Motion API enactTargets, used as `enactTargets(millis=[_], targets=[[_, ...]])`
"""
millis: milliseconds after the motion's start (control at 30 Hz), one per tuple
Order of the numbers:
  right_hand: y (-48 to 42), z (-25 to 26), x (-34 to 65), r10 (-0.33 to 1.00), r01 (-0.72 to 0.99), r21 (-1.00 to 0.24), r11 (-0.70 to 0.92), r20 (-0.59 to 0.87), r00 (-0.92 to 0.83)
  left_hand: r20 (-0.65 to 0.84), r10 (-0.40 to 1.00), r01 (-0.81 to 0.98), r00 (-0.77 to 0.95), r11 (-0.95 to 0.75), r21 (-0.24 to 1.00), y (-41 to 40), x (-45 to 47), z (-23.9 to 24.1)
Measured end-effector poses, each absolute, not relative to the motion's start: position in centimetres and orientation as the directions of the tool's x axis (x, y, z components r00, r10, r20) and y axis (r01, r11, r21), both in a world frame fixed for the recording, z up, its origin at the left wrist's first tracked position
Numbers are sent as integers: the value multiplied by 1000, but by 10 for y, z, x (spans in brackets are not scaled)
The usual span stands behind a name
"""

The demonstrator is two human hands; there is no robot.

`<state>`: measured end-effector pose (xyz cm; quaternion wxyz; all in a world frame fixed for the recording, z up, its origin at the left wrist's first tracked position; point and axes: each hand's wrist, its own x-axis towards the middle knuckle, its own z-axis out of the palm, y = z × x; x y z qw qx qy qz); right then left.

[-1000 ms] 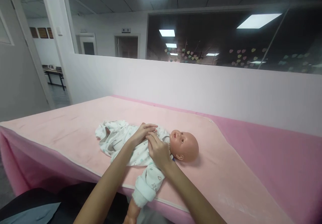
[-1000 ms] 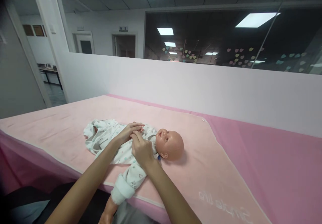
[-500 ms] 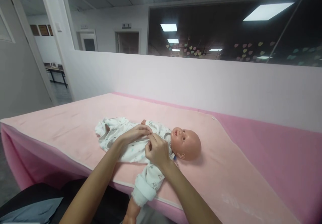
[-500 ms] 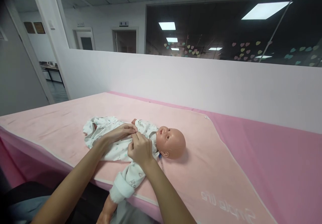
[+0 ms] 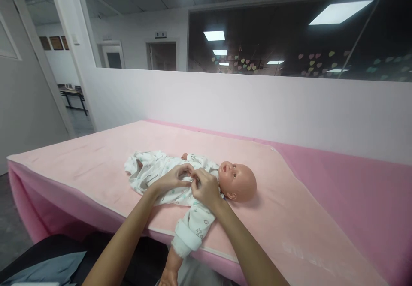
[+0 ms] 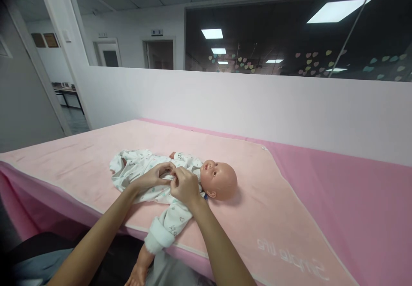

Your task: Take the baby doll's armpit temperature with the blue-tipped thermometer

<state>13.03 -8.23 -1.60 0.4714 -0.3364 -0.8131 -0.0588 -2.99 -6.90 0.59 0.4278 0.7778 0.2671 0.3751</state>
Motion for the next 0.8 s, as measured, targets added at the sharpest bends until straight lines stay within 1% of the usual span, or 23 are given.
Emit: enactTargets(millis=[167, 367, 533, 800], targets=[[-81, -18, 130, 515, 582, -270, 767, 800, -308, 406, 762, 143, 505, -538, 831, -66, -31, 0], [-80, -21, 130, 525, 566, -304, 766, 804, -279, 389, 796, 125, 463, -494, 861, -63, -33, -2], [-80, -21, 130, 523, 570, -300, 765, 806, -277, 361, 808, 115, 466, -460, 881, -64, -33, -2], [-81, -21, 129, 537, 583, -310, 751, 800, -267, 366, 787, 54, 497, -449, 892, -64, -35, 0]])
